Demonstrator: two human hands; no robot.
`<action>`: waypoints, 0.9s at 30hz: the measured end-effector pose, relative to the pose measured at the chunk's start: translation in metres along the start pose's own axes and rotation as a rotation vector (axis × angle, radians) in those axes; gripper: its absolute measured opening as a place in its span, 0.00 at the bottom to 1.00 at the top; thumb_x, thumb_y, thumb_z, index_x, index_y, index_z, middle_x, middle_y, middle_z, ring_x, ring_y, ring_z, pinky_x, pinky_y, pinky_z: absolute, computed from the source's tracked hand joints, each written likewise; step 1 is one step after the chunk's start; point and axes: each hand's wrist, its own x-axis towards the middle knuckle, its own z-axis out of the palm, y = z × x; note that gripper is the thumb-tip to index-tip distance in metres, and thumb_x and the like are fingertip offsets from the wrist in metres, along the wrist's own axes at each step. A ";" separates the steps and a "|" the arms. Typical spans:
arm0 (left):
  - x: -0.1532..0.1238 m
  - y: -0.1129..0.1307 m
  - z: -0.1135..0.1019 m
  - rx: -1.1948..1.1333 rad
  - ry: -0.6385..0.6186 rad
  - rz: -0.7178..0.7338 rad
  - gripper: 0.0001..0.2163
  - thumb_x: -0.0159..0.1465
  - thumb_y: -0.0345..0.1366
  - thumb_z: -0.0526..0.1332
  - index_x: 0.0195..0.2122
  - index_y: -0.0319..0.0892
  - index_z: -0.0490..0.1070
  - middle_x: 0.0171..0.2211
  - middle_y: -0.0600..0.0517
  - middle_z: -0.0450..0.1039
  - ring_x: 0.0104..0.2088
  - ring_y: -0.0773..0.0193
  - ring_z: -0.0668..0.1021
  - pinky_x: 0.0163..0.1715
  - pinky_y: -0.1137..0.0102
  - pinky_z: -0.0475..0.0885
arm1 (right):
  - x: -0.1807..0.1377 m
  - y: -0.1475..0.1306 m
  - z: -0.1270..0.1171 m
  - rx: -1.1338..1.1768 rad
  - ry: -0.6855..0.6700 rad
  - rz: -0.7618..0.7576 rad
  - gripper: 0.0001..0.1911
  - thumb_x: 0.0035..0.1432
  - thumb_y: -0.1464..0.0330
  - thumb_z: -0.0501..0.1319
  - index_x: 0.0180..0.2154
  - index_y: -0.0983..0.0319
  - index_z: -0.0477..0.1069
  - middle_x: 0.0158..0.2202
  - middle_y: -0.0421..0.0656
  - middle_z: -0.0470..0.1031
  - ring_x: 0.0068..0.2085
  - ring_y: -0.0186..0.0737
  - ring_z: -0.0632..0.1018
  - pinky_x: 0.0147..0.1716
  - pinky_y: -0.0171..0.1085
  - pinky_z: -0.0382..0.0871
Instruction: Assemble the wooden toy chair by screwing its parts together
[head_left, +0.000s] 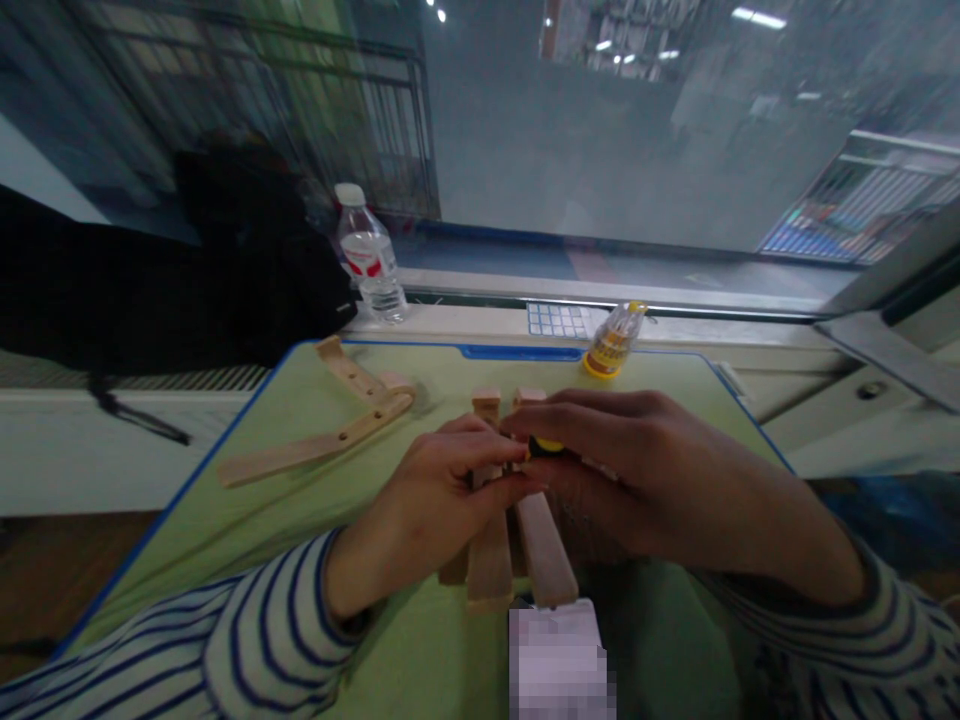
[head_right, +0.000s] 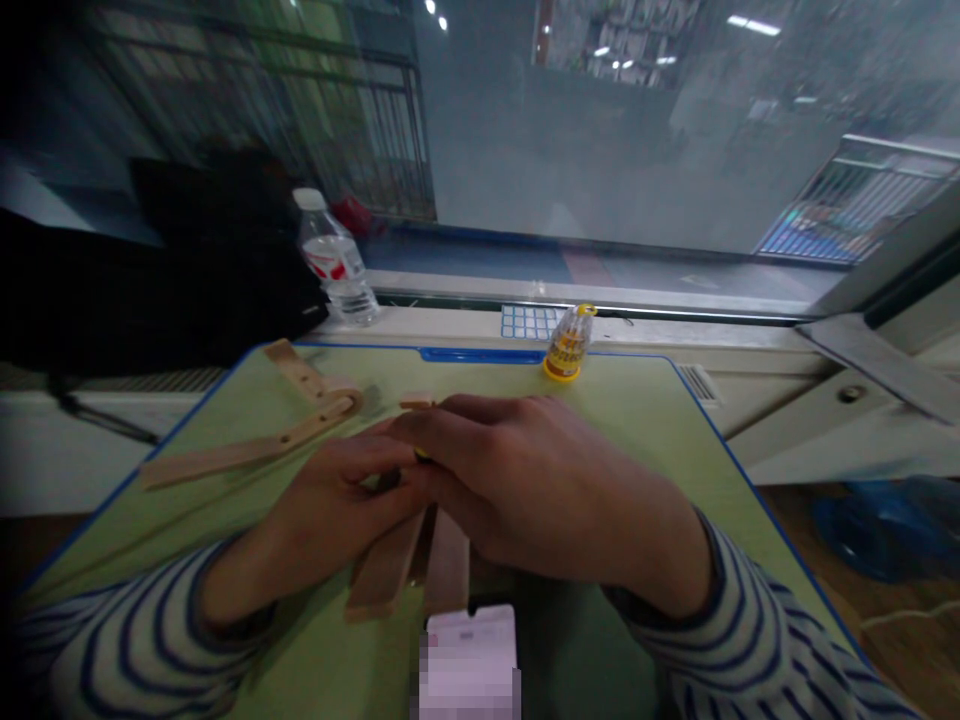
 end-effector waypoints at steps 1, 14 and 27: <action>0.000 0.001 0.000 -0.012 -0.011 -0.001 0.03 0.58 0.32 0.63 0.28 0.44 0.75 0.32 0.55 0.75 0.34 0.67 0.76 0.36 0.73 0.71 | 0.000 0.000 0.000 -0.018 0.006 0.009 0.17 0.62 0.72 0.56 0.53 0.59 0.66 0.44 0.42 0.75 0.44 0.38 0.76 0.44 0.37 0.69; 0.000 -0.005 -0.004 -0.039 -0.183 0.048 0.07 0.64 0.33 0.58 0.38 0.46 0.76 0.37 0.54 0.75 0.40 0.67 0.75 0.44 0.70 0.70 | -0.001 -0.008 0.001 -0.168 0.007 0.111 0.12 0.64 0.65 0.54 0.47 0.62 0.68 0.41 0.44 0.77 0.40 0.41 0.78 0.39 0.37 0.71; -0.003 -0.004 0.000 0.088 0.004 0.026 0.06 0.58 0.34 0.64 0.36 0.46 0.77 0.34 0.54 0.76 0.36 0.64 0.76 0.40 0.68 0.70 | 0.000 -0.006 0.004 -0.187 0.038 0.073 0.14 0.65 0.65 0.54 0.49 0.62 0.66 0.44 0.45 0.77 0.41 0.40 0.78 0.39 0.38 0.71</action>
